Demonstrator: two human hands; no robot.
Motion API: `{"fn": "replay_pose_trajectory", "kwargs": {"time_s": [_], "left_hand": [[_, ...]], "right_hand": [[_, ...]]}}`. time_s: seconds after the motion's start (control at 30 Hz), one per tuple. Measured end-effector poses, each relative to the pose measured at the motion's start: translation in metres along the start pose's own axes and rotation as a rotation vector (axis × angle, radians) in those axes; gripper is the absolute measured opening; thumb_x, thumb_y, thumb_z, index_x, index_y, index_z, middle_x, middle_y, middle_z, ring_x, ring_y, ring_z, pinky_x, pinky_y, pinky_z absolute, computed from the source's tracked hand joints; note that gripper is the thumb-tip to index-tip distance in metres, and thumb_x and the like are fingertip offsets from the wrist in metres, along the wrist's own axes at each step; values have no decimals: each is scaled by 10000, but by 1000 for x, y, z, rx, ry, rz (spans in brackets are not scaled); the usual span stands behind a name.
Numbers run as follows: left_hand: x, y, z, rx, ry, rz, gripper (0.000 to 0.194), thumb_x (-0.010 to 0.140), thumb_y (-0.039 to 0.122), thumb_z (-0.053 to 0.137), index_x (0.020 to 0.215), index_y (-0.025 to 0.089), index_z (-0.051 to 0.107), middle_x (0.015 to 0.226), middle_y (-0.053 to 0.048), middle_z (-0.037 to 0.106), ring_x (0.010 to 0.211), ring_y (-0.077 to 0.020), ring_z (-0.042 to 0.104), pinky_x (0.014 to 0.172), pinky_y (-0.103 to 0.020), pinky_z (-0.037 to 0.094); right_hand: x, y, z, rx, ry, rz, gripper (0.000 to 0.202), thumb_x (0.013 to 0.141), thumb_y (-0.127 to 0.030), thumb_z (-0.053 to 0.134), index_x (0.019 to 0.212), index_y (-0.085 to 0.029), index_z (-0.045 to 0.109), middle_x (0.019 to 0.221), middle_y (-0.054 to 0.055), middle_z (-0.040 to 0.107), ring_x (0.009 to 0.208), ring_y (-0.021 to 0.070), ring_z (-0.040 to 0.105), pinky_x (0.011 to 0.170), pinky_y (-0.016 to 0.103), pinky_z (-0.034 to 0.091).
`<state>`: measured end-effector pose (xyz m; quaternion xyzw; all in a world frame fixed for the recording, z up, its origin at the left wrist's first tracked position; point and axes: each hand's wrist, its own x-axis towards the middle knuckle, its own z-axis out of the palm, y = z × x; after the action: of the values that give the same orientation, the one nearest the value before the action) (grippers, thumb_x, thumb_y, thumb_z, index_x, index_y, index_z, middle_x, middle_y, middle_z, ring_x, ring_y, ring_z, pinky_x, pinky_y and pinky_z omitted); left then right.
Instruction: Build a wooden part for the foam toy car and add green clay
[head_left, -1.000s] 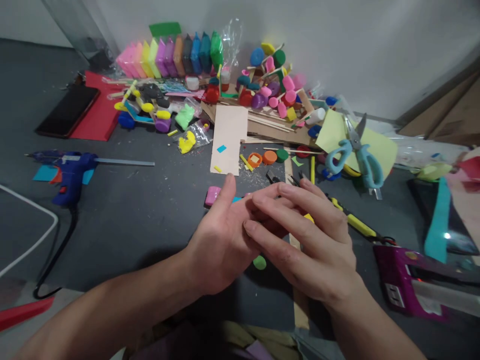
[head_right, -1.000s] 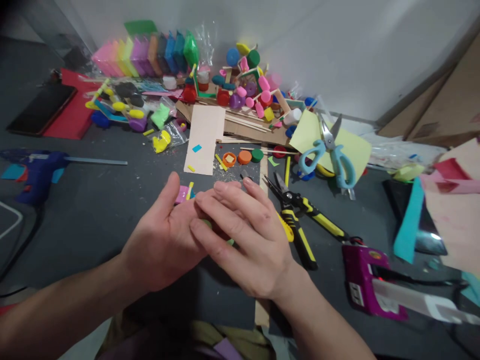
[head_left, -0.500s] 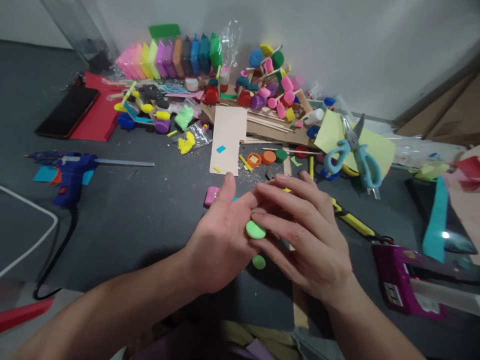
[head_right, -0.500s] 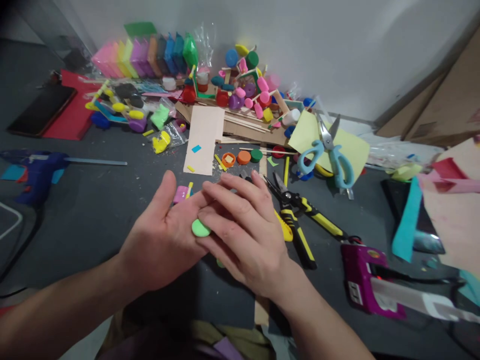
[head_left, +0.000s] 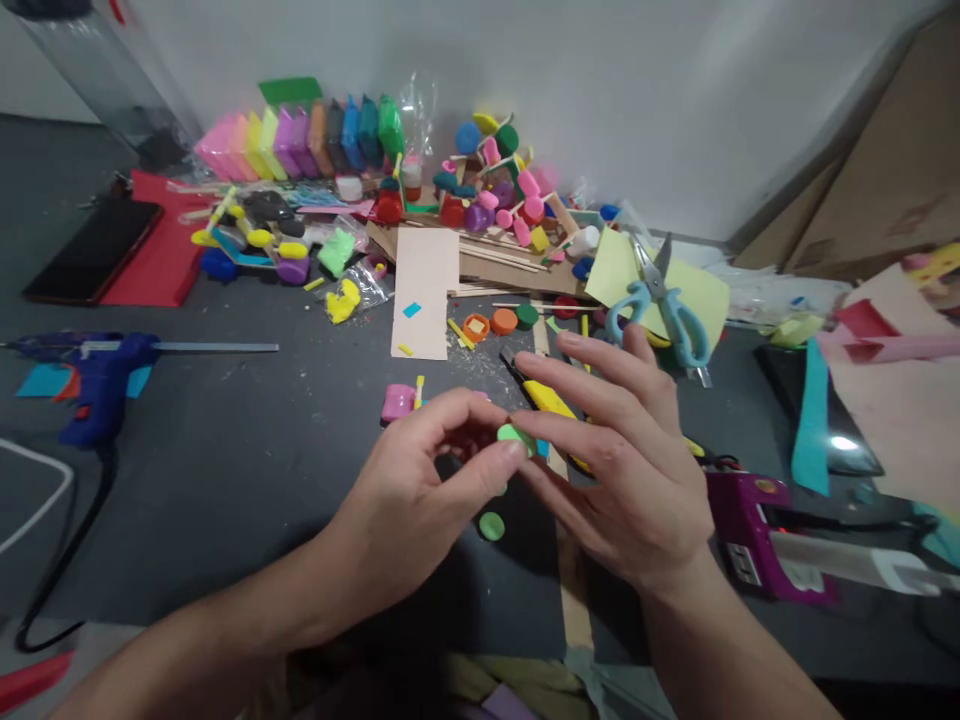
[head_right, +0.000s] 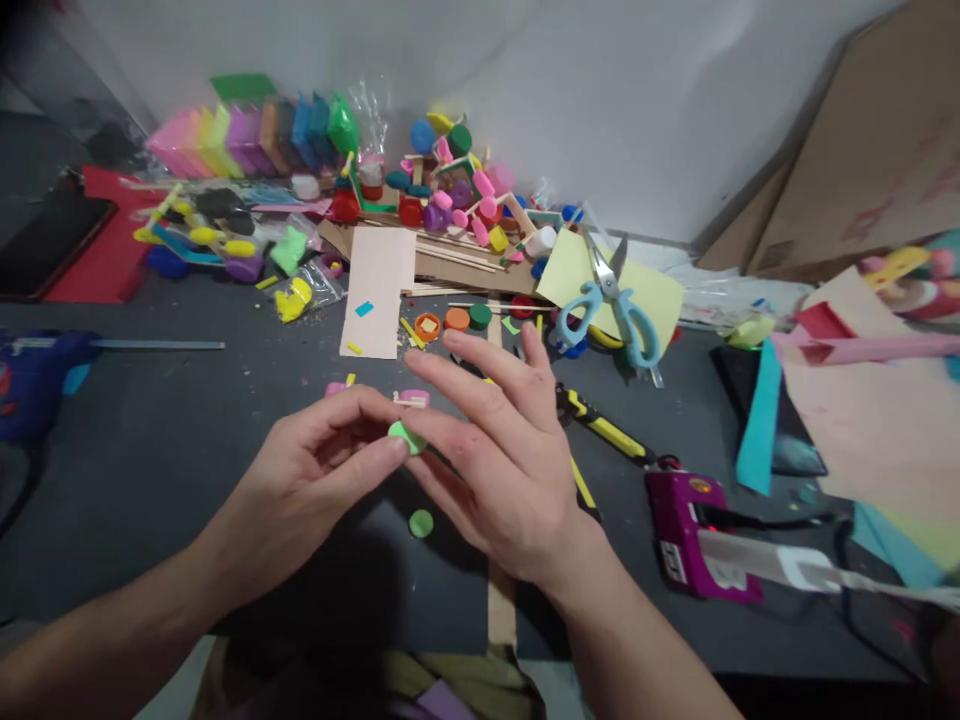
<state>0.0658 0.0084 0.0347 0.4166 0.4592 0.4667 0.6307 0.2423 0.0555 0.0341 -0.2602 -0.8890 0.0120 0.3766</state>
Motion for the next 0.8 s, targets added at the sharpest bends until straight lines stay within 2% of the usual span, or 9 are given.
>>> {"fn": "replay_pose_trajectory", "kwargs": {"time_s": [0.23, 0.37, 0.53, 0.7, 0.8], "left_hand": [[5, -1, -3, -163, -35, -60, 86, 851, 221, 736, 792, 177, 692, 769, 59, 633, 721, -48, 569, 696, -136, 453], [6, 1, -4, -137, -55, -81, 41, 885, 226, 699, 870, 192, 716, 808, 57, 654, 739, -46, 577, 713, -133, 458], [6, 5, -3, -107, -45, -25, 144, 872, 159, 679, 728, 160, 673, 687, 71, 573, 638, -36, 494, 621, -128, 413], [5, 2, -3, 9, -8, -15, 145, 878, 201, 673, 736, 170, 678, 702, 62, 601, 680, -52, 500, 664, -144, 411], [5, 1, -4, 25, -27, -37, 128, 899, 228, 641, 791, 185, 694, 756, 56, 624, 710, -57, 523, 675, -148, 420]], "right_hand": [[1, 2, -2, 96, -33, 28, 204, 867, -167, 719, 1064, -188, 671, 1255, 138, 723, 1305, 326, 566, 1174, 640, 318], [2, 3, -4, 117, -45, 19, 230, 858, -140, 720, 1077, -184, 667, 1244, 133, 729, 1298, 322, 575, 1175, 636, 328], [2, 5, -5, 150, -96, 21, 233, 864, -194, 734, 1085, -171, 663, 1216, 144, 739, 1293, 321, 575, 1183, 654, 303], [1, 5, -5, 153, -93, 29, 190, 878, -205, 726, 1056, -179, 666, 1186, 133, 752, 1283, 313, 588, 1191, 641, 297], [2, 4, -6, 152, -91, 27, 165, 888, -196, 709, 1048, -178, 669, 1174, 132, 757, 1276, 311, 592, 1194, 649, 292]]}}
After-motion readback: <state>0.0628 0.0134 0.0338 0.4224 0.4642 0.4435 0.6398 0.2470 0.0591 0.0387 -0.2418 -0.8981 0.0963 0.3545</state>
